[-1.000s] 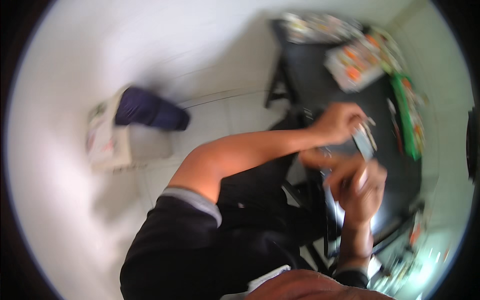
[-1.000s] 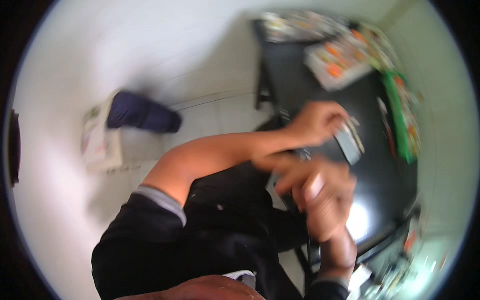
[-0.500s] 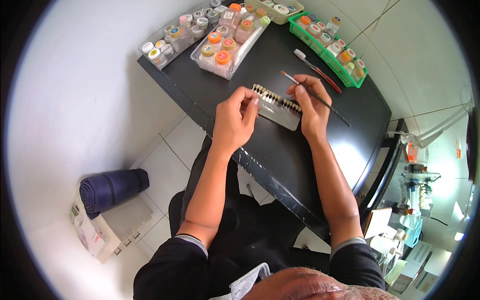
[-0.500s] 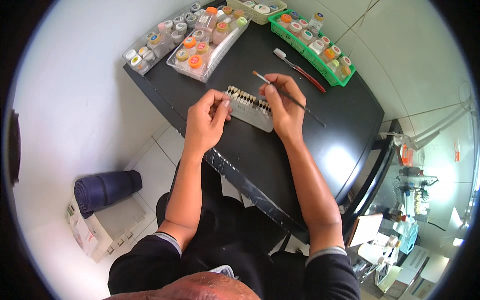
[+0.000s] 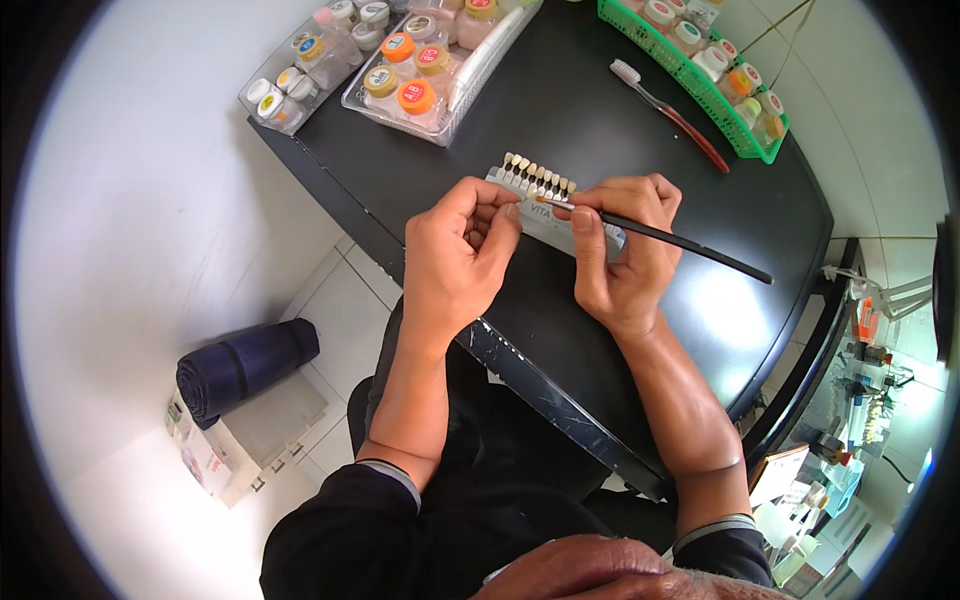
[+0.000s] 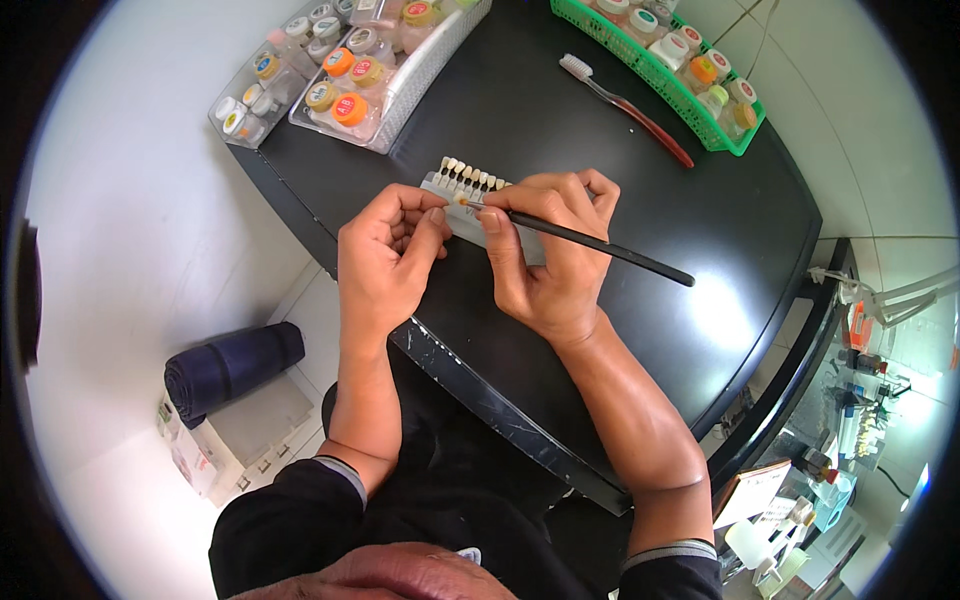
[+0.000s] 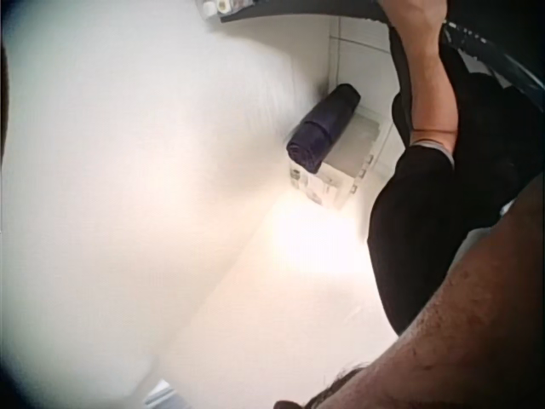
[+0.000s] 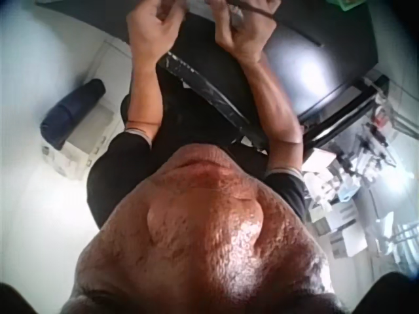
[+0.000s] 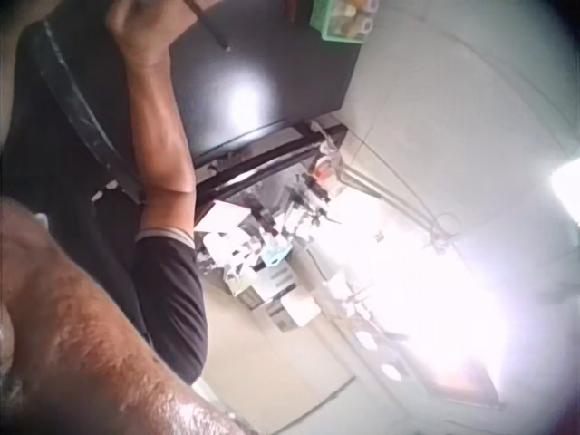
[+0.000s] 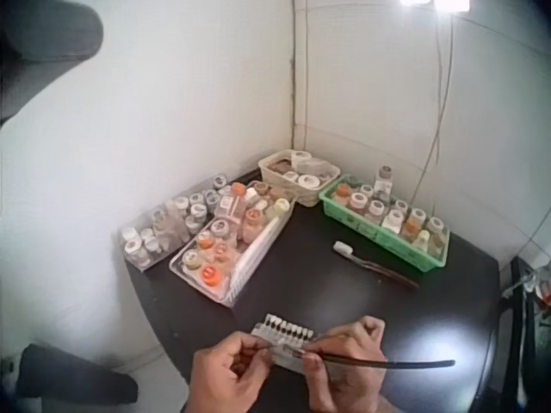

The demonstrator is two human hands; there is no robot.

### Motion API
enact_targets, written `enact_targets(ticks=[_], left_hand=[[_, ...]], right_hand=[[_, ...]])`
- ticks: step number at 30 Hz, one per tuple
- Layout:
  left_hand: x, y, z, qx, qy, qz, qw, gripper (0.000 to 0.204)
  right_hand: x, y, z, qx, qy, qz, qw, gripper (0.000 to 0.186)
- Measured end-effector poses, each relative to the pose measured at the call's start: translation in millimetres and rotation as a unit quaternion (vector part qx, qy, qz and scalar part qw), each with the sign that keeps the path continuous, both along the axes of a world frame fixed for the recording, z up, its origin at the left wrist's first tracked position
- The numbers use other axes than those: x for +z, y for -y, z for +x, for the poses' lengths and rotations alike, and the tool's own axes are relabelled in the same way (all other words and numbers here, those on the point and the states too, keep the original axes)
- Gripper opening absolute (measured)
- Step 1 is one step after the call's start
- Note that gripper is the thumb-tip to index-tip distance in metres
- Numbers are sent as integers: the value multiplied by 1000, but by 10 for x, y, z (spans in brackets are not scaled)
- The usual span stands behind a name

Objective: The person applies stain to a single dental crown using a fine brush and compares the shade against a dental shade guide.

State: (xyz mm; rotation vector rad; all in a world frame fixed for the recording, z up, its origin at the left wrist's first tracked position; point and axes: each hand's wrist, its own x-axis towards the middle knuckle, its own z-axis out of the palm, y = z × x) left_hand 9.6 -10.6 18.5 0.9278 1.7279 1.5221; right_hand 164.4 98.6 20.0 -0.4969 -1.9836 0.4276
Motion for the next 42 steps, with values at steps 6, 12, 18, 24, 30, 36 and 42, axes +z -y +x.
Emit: enact_targets(ticks=[6,12,18,24,30,36,42], left_hand=[[8,7,2,-9,-5,3,1000,9],[1,6,-9,-20,3,5,1000,9],[-34,8,-20,-23,0,22,1000,9],[-35,11,-10,-20,-13,20,1000,9],[-91,-4,-29,-26,-12,47,998,6],[-120,9,-86,-38,47,83,995,4],[-112,-12,-37,5,74,125,989,4]], right_hand=[[-23,-25,-8,-36,9,-6,999,14],[-19,-39,19,-34,12,-6,999,11],[-22,-29,5,-53,21,-14,998,9],[-29,-38,-7,-78,26,-12,997,5],[-55,-39,10,-52,-9,-55,997,6],[-58,29,10,-74,-23,-91,993,4],[-51,-35,9,-4,-16,-58,998,5]])
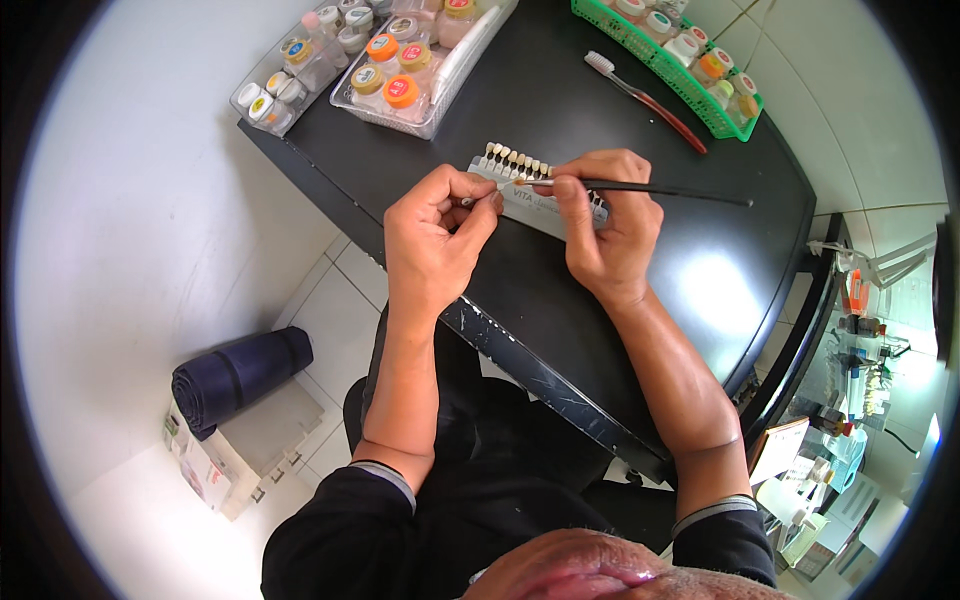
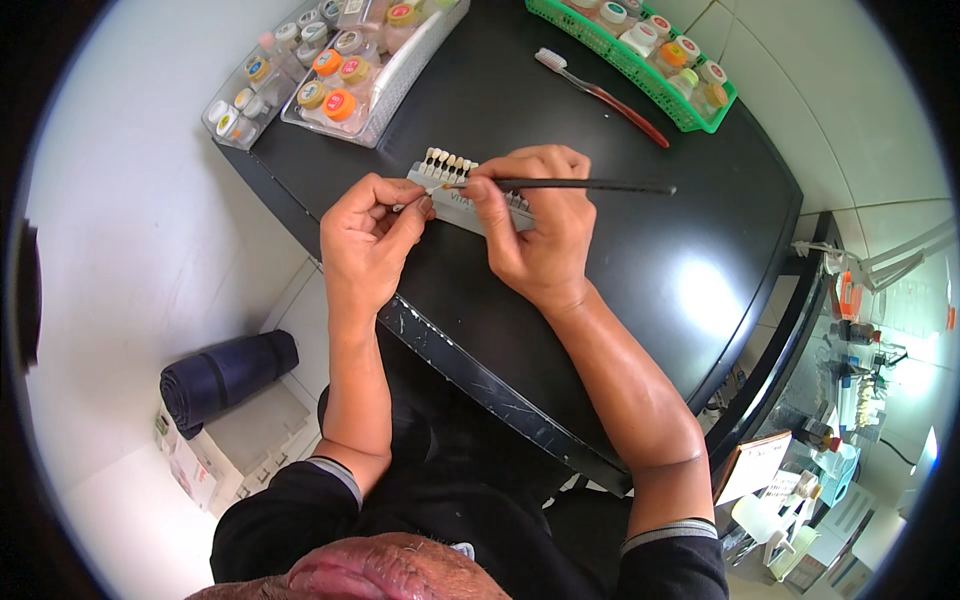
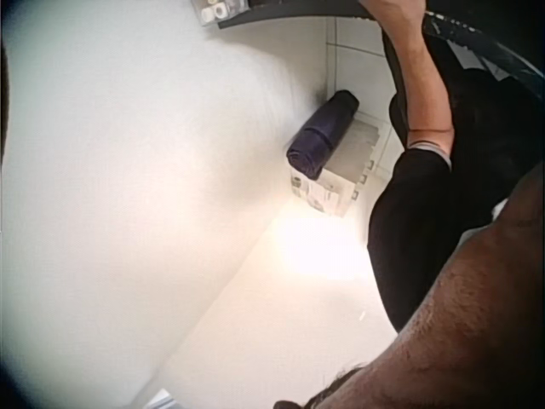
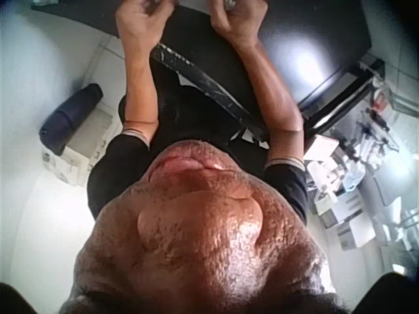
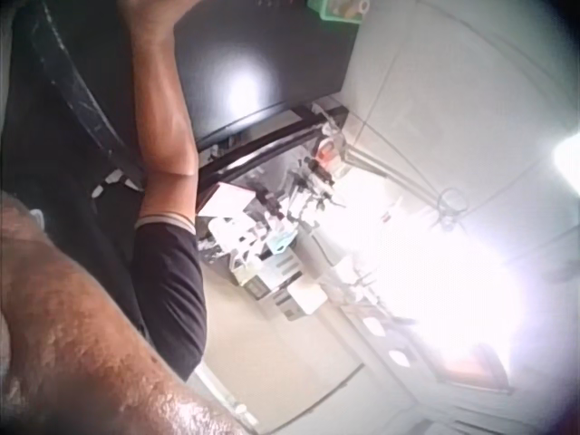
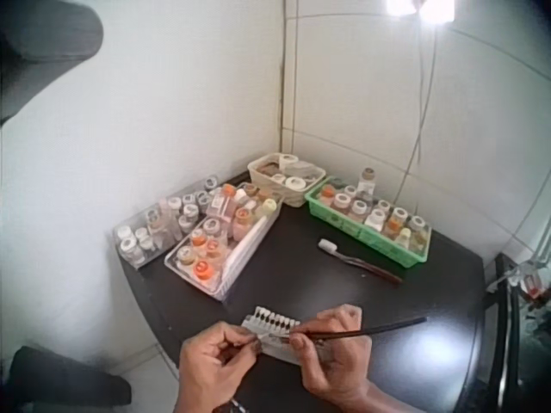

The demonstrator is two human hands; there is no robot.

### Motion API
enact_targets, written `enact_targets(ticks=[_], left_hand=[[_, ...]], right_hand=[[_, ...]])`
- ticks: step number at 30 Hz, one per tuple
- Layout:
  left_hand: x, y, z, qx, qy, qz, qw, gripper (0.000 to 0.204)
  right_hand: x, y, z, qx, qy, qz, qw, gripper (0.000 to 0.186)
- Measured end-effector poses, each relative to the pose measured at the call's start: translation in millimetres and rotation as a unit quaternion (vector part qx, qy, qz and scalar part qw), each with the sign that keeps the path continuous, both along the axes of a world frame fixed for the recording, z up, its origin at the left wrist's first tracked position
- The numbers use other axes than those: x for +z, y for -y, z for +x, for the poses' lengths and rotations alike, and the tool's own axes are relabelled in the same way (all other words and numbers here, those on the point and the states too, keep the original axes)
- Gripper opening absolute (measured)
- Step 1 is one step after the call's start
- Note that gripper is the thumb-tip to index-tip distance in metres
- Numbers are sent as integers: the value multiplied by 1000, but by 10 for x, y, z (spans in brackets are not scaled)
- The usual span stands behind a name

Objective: The person applies stain to a single dental crown using a fine brush and compares the shade against a dental shade guide.

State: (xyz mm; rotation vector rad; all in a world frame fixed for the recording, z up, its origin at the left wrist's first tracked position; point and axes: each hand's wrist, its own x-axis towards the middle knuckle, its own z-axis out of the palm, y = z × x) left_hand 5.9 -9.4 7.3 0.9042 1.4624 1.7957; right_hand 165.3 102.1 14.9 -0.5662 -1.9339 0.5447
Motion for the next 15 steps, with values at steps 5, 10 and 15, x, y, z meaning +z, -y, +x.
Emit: enact_targets(ticks=[5,10,15], left_hand=[[8,18,6,9,-20,-12,1000,4],[2,64,-21,-4,-34,-42,999,8],[2,59,-21,-20,-21,-24,999,6]], right_hand=[[-8,-6,-20,-57,48,40,996,9],[5,24,-20,-27,27,36,999,8],[35,1,-6,-7,31,52,998,7]])
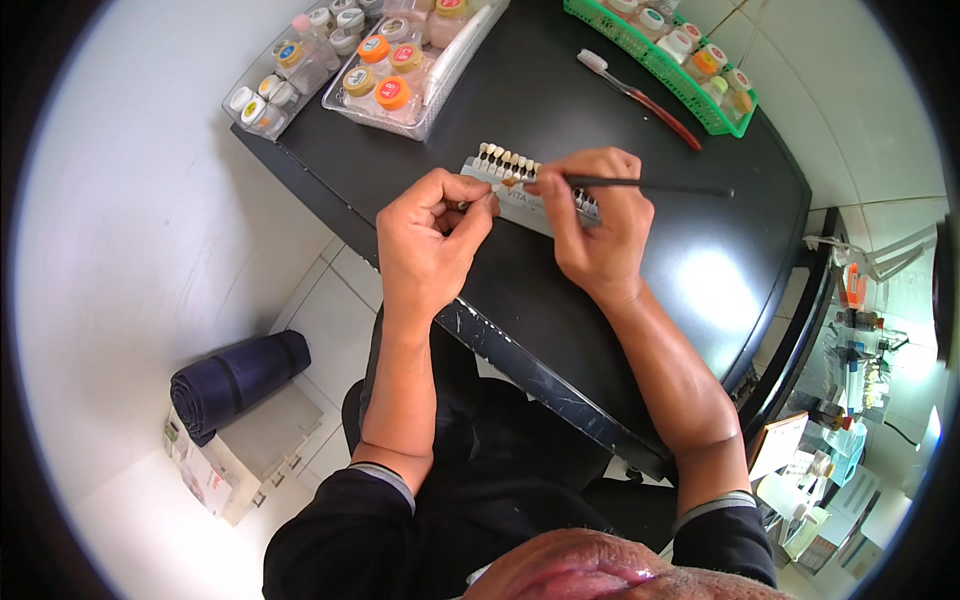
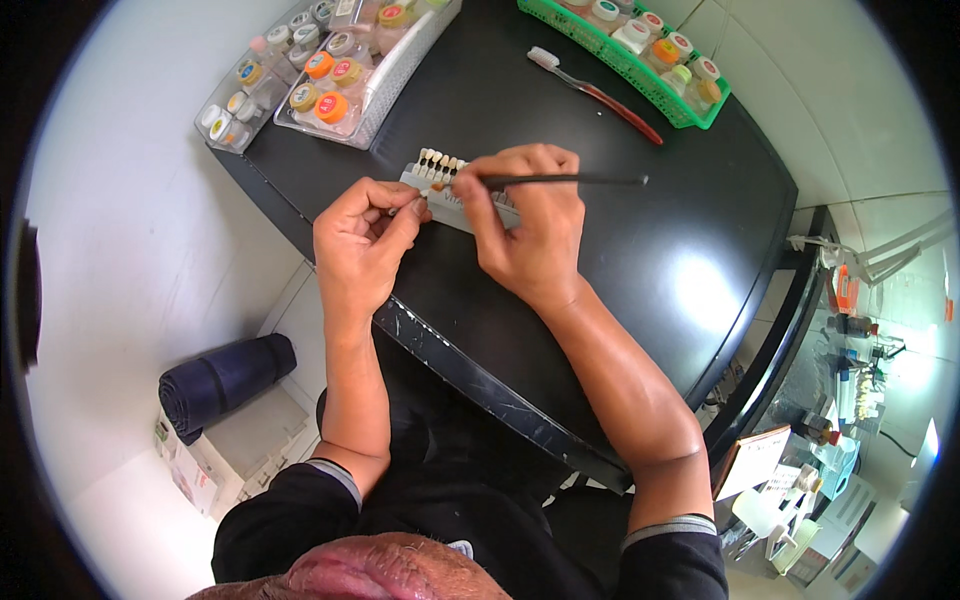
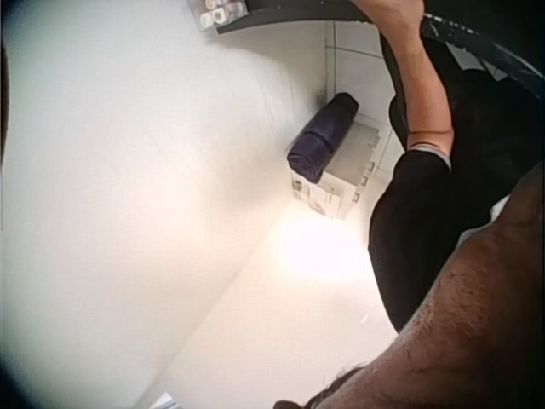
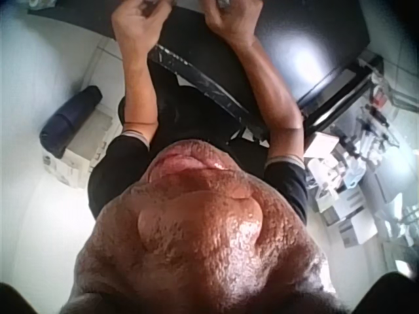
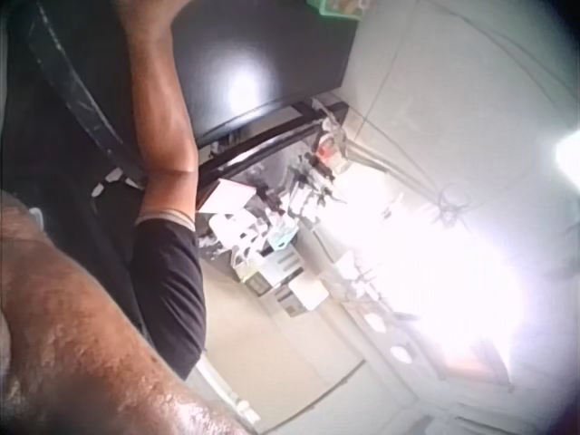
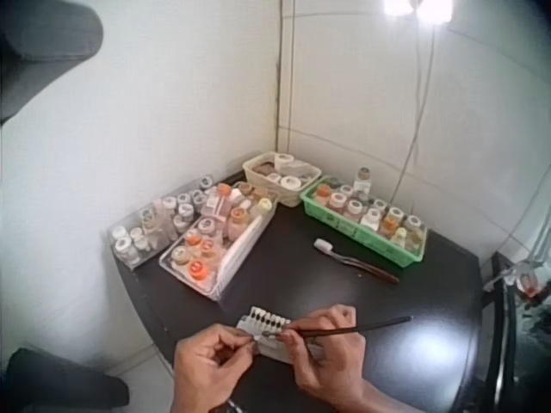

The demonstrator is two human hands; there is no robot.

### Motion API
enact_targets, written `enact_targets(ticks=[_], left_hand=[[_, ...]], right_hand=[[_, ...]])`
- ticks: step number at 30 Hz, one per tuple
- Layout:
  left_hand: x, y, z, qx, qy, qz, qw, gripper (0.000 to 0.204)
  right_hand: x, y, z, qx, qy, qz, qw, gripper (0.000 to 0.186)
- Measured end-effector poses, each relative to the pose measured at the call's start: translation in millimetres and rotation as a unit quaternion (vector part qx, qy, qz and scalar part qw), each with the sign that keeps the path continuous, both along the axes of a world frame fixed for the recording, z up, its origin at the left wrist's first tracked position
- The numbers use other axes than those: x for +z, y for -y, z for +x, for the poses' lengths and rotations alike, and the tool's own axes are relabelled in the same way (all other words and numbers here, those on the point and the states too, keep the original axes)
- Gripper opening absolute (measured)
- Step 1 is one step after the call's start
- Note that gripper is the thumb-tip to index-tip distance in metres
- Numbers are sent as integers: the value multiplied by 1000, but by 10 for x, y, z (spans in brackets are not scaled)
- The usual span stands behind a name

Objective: The person applies stain to a single dental crown using a fine brush and compares the shade against a dental shade guide.

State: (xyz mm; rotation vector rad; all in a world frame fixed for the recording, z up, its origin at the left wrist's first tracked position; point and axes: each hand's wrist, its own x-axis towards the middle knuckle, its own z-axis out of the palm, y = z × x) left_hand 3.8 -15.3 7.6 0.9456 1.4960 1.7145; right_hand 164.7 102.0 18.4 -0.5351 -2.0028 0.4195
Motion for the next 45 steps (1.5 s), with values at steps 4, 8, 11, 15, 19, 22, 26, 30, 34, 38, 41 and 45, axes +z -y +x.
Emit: enact_targets(ticks=[4,8,11,15,19,22,26,30,34,38,41,45], left_hand=[[1,-11,-15,4,1,8,1000,4],[54,-11,-22,-16,10,17,1000,8],[45,-7,-65,-21,6,25,999,10],[37,-24,-64,-12,6,34,999,12],[54,-14,-65,-21,7,35,999,13],[88,7,-67,-38,-18,23,999,13],[81,-2,-24,-61,-16,21,998,14],[54,-15,-20,-76,-31,27,996,15],[40,-9,-20,-63,-19,4,998,25],[123,-84,79,68,-373,12,925,62],[114,-64,111,74,-413,-33,907,82],[64,-69,87,48,-404,-65,911,93]], right_hand=[[169,-312,88,-37,-65,-61,995,5],[507,-429,138,78,-13,-189,979,12],[689,-463,115,174,113,-258,944,17],[556,-475,59,255,188,-261,912,19],[536,-414,3,238,171,-317,902,17],[480,-410,-25,251,132,-362,888,15],[330,-418,-50,287,58,-408,865,16],[377,-431,-19,283,79,-404,866,16],[399,-503,28,238,58,-394,886,16],[463,-760,254,88,98,-310,941,16],[395,-800,266,65,115,-282,950,16],[273,-760,158,72,149,-311,936,17]])
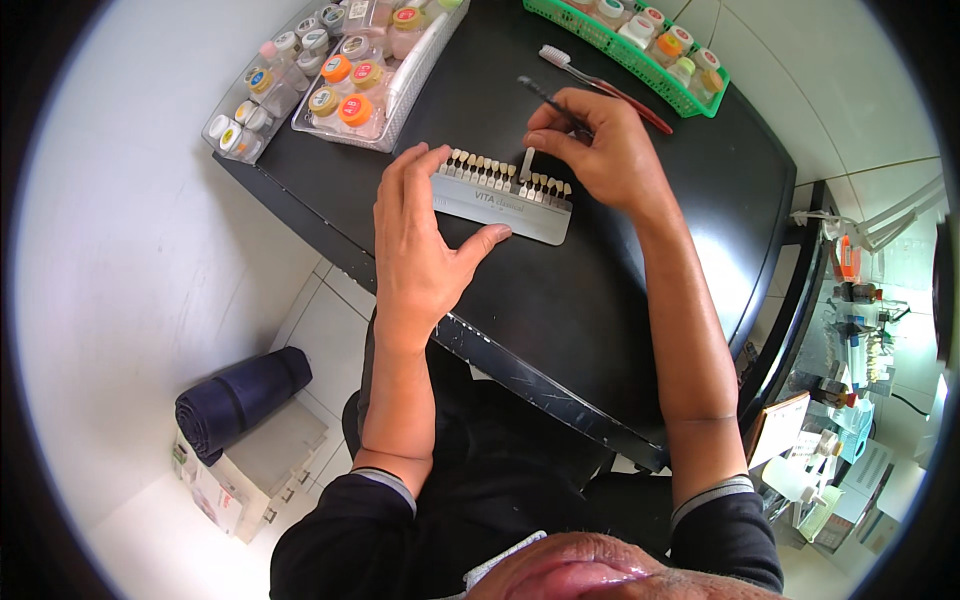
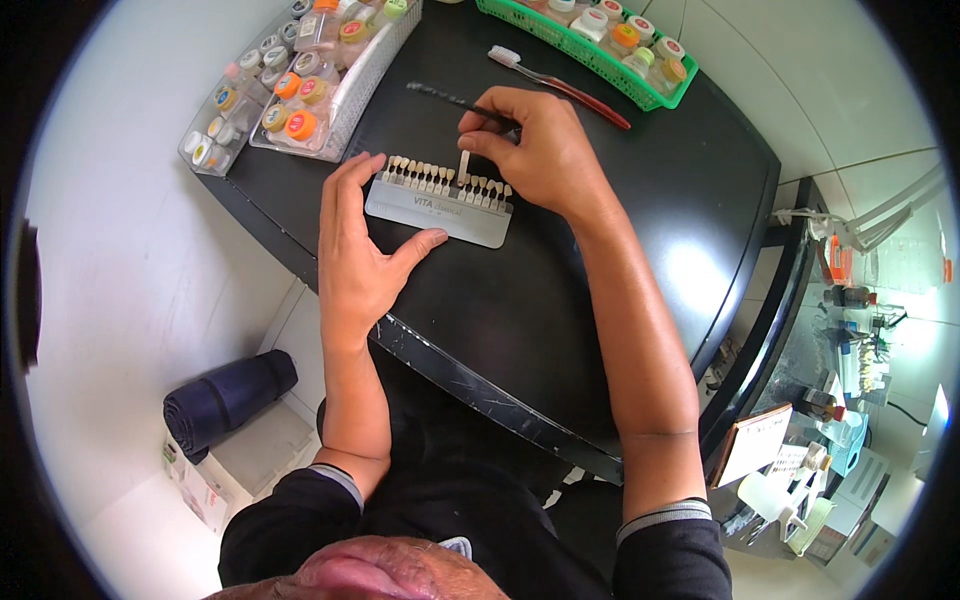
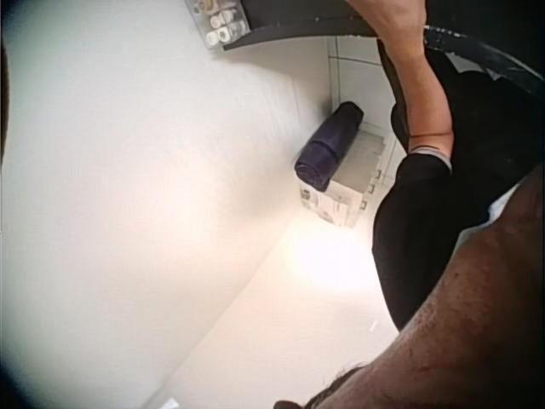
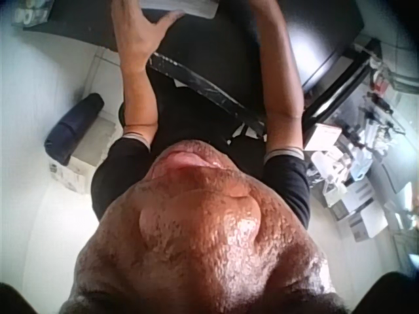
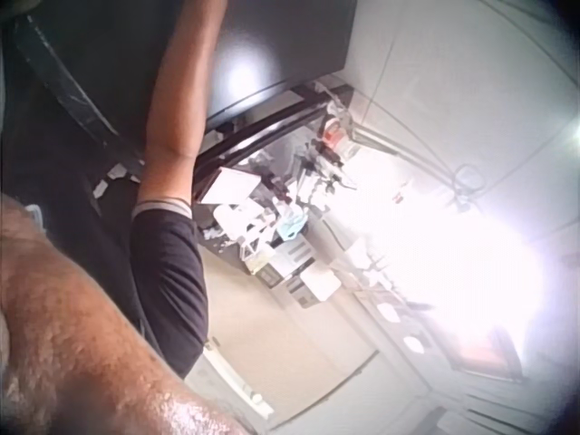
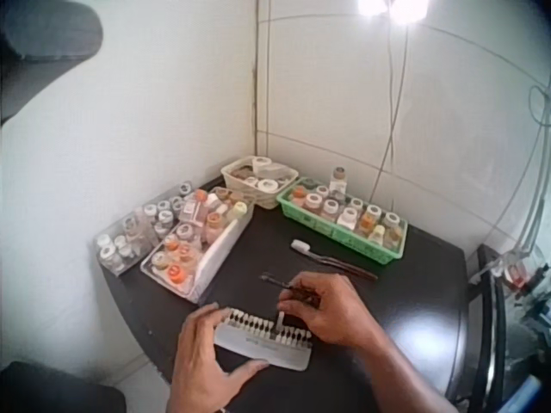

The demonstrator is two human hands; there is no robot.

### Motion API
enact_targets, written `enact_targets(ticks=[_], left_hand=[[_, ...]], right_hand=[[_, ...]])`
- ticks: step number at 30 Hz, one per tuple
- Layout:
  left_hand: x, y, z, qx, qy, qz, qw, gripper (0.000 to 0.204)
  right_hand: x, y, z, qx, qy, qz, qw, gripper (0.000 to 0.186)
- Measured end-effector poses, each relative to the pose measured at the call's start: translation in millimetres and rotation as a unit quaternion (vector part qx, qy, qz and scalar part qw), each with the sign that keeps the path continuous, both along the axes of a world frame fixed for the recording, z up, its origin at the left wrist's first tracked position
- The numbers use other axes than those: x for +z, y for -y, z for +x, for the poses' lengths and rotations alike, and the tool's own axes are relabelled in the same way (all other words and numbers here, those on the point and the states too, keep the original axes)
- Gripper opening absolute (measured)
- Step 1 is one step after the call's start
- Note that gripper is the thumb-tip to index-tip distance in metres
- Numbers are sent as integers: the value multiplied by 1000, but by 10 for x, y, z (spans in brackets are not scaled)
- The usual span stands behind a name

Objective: The person applies stain to a single dental crown using a fine brush and compares the shade against a dental shade guide.

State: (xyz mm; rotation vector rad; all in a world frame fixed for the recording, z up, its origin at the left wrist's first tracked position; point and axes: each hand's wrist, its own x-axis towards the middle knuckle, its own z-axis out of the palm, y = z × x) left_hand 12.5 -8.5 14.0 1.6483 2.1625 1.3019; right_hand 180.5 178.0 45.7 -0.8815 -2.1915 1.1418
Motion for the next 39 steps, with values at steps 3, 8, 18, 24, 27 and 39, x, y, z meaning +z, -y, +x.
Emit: enact_targets(ticks=[3,8,18,24,27,39], left_hand=[[63,-5,45,11,13,-8,1000,89],[53,-6,31,7,8,-4,1000,89],[71,-16,39,7,4,-11,1000,86],[66,-7,33,9,4,-10,1000,85],[65,-11,42,10,1,-13,1000,85],[42,1,26,4,-5,-17,1000,79]], right_hand=[[-42,50,-34,6,-6,-6,1000,19],[21,106,-63,5,18,-7,1000,19],[-16,68,-39,25,64,45,997,20],[11,122,-74,23,49,56,997,18],[15,114,-60,11,58,49,997,19],[-20,96,-39,90,74,212,970,15]])
